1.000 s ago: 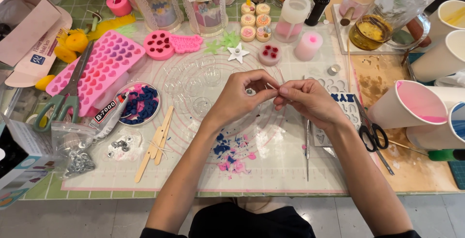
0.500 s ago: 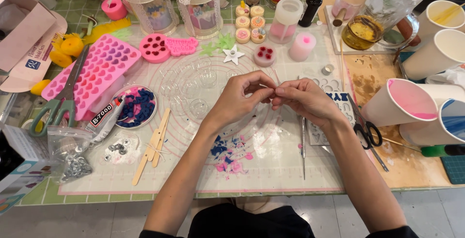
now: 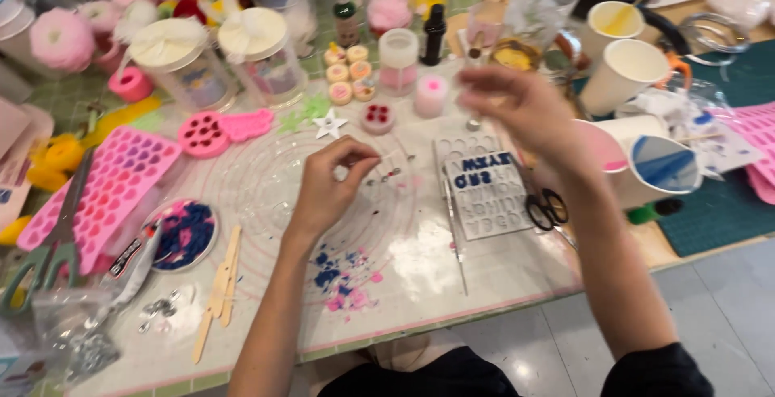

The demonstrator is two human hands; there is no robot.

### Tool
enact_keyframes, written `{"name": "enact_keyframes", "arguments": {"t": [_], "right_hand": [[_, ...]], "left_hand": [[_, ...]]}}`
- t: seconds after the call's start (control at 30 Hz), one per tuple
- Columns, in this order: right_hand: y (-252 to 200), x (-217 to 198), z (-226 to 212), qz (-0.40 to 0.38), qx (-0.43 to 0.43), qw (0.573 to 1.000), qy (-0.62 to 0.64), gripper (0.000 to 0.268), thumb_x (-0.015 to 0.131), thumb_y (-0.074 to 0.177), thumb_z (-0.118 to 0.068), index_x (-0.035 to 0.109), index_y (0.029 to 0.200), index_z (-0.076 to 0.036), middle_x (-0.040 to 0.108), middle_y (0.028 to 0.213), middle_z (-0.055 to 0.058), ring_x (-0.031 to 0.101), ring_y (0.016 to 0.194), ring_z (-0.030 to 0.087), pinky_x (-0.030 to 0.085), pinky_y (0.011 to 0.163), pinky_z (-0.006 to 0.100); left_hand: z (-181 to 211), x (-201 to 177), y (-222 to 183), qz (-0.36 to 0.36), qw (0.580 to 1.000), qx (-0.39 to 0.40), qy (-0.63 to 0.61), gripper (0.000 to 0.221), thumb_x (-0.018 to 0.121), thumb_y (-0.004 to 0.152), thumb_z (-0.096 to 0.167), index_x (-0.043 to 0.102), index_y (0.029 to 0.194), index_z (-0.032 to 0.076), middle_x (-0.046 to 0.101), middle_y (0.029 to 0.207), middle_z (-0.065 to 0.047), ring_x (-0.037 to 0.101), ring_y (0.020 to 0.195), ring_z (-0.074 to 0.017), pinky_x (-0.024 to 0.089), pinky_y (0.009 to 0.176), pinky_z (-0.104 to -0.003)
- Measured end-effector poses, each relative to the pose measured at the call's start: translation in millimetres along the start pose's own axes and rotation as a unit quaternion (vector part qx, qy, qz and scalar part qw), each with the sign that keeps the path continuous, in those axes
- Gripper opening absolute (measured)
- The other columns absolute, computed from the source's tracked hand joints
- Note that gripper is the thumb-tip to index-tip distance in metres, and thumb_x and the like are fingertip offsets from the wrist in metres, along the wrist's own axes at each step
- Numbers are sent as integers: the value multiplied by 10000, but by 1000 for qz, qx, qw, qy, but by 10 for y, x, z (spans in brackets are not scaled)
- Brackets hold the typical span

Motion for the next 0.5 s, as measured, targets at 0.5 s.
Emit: {"name": "enact_keyframes", "arguments": {"t": [0.5], "right_hand": [[285,-1449,1003,71,294,952,44,340,687,981,-376,734,1162,-93,705,1155,-5,720,949,146,571,777,262]], "left_hand": [[394,-148,330,12,995,-39,-95,52,712,953,38,722,976,-7,723,877,-17,674,777,-64,575,726,-229]]}}
Point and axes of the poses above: each hand's wrist, its own y-axis towards the middle knuckle, its own x-axis out of the palm, z = x × y, the point moved 7 cm from there along y, towards the middle knuckle
